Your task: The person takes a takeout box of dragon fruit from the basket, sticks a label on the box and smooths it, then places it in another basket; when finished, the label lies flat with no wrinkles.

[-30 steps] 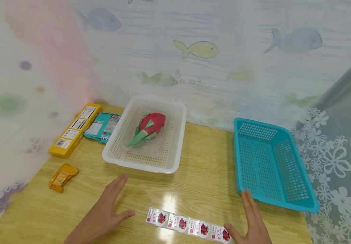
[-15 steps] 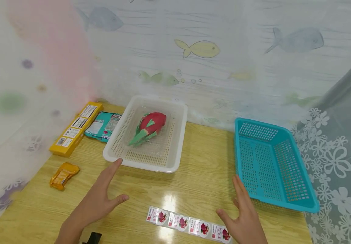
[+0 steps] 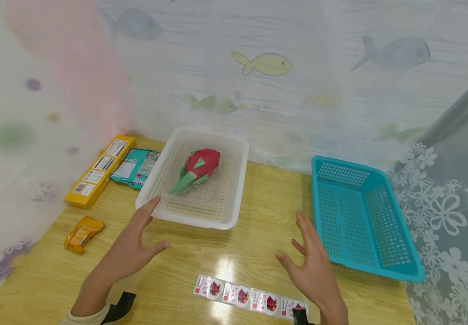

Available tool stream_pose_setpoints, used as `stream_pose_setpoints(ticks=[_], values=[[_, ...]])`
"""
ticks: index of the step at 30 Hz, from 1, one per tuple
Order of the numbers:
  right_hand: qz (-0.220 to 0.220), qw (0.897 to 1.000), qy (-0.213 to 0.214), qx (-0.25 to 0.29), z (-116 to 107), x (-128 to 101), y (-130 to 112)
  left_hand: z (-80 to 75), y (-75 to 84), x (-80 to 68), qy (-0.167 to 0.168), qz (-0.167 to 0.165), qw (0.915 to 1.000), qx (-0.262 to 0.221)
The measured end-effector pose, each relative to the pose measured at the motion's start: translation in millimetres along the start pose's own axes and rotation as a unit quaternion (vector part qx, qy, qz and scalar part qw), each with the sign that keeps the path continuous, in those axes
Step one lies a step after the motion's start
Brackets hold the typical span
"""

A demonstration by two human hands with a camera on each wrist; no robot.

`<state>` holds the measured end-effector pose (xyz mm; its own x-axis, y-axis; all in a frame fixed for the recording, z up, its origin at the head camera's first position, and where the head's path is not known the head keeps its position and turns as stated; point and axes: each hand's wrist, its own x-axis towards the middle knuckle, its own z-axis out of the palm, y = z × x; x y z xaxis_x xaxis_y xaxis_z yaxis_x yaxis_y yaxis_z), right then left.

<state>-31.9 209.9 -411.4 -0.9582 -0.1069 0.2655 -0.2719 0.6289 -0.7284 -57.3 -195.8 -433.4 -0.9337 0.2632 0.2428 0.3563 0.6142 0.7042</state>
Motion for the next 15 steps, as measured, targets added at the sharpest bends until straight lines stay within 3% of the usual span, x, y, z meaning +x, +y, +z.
stream_pose_setpoints(ticks=[7,15], values=[[-0.035,0.999,-0.009,0.033,3.3,26.3,-12.0,-7.2,-1.8,15.9,0.003,0.018,0.9993,-0.033],[-0.045,0.997,-0.023,0.058,8.7,49.2,-22.6,-12.9,-5.2,30.4,0.007,0.037,0.9982,-0.047]])
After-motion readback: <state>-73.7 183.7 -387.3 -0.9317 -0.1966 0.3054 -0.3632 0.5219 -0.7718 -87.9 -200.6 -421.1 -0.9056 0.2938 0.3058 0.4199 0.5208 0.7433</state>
